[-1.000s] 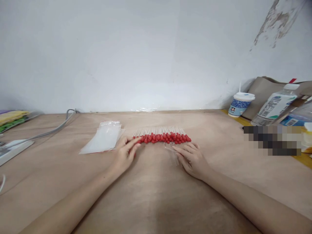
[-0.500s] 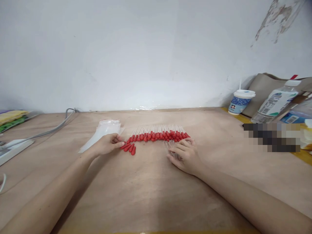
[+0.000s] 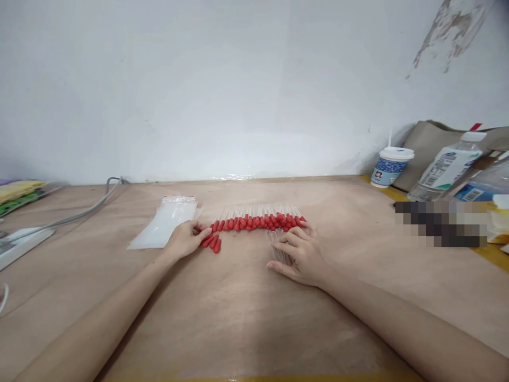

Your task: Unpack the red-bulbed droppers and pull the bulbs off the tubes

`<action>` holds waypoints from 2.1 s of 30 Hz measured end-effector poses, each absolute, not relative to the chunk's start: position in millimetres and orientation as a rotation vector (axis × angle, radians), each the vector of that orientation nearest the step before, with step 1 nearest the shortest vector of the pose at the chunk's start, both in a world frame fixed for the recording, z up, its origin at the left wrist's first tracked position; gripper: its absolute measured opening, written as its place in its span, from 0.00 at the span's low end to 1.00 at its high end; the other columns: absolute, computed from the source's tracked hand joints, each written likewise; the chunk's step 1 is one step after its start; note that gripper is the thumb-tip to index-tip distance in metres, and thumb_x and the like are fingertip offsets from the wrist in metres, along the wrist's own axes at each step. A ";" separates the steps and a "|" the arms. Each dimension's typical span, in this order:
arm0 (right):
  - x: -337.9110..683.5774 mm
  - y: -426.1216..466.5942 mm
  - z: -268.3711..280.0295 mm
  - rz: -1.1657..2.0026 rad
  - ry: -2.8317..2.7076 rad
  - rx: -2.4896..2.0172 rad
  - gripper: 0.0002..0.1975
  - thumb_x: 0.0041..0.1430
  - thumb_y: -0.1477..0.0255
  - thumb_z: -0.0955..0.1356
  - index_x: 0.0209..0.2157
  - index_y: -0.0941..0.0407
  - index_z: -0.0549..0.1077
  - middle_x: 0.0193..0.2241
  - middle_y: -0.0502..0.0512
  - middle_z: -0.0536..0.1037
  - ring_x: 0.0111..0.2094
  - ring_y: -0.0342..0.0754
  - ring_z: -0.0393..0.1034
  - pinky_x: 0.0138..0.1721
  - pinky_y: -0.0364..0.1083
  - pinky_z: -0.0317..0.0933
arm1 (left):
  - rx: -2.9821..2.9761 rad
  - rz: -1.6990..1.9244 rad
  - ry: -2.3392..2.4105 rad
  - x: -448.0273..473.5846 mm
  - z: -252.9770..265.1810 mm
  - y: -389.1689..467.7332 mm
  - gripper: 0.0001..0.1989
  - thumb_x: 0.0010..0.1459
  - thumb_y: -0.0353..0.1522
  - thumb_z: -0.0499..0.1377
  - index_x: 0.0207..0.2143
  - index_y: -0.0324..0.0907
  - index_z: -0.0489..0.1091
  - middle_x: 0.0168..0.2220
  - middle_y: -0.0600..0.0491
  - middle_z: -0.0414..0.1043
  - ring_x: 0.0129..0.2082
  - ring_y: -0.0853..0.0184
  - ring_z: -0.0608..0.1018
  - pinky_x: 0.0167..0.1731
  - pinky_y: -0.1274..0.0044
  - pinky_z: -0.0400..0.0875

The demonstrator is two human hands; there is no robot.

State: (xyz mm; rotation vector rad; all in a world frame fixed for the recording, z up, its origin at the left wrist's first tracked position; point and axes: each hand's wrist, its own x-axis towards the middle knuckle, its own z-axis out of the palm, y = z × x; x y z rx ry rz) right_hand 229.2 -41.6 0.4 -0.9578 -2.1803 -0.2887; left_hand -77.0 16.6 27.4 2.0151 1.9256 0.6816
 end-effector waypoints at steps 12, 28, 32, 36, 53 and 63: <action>250.0 -39.1 -4.4 -0.138 -2.098 -0.901 0.07 0.56 0.71 0.63 0.30 0.55 0.73 0.29 0.55 0.72 0.32 0.46 0.64 0.39 0.50 0.57 | 2.072 1.033 2.007 -67.3 28.2 6.0 0.14 0.55 0.43 0.49 0.34 0.41 0.63 0.34 0.52 0.71 0.32 0.64 0.73 0.31 0.75 0.65; 243.4 -42.2 -5.1 -0.178 -2.350 -0.811 0.19 0.57 0.64 0.64 0.51 0.52 0.65 0.49 0.57 0.70 0.53 0.52 0.58 0.54 0.58 0.50 | 2.823 1.006 0.991 2.3 8.2 -41.8 0.05 0.57 0.31 0.53 0.28 0.42 0.65 0.34 0.54 0.74 0.33 0.68 0.71 0.38 0.71 0.59; 240.4 -42.4 -5.8 -0.148 -2.329 -0.798 0.12 0.60 0.69 0.62 0.44 0.52 0.71 0.43 0.53 0.75 0.52 0.50 0.61 0.54 0.58 0.48 | 2.825 0.984 1.002 2.7 10.2 -43.8 0.04 0.57 0.32 0.53 0.32 0.42 0.66 0.35 0.53 0.73 0.35 0.66 0.71 0.40 0.70 0.61; 237.3 -43.3 -6.4 -0.133 -2.310 -0.775 0.11 0.59 0.71 0.62 0.42 0.53 0.72 0.41 0.52 0.76 0.51 0.50 0.62 0.54 0.58 0.48 | 2.849 0.989 1.026 7.4 11.4 -44.6 0.17 0.56 0.36 0.55 0.47 0.41 0.64 0.45 0.48 0.70 0.47 0.61 0.69 0.48 0.67 0.61; 228.1 -45.4 -8.4 -0.159 -2.338 -0.705 0.10 0.60 0.70 0.62 0.42 0.53 0.71 0.41 0.51 0.76 0.50 0.48 0.64 0.54 0.54 0.48 | 3.078 1.050 0.676 12.9 4.5 -41.3 0.11 0.58 0.30 0.54 0.44 0.40 0.67 0.42 0.53 0.74 0.49 0.66 0.71 0.56 0.66 0.56; 226.9 -46.0 -9.3 -0.135 -2.314 -0.552 0.06 0.59 0.76 0.62 0.35 0.56 0.70 0.34 0.51 0.78 0.45 0.44 0.69 0.53 0.51 0.54 | 3.082 0.971 0.665 13.6 8.9 -46.2 0.07 0.58 0.27 0.53 0.38 0.39 0.68 0.38 0.53 0.75 0.50 0.67 0.70 0.59 0.65 0.49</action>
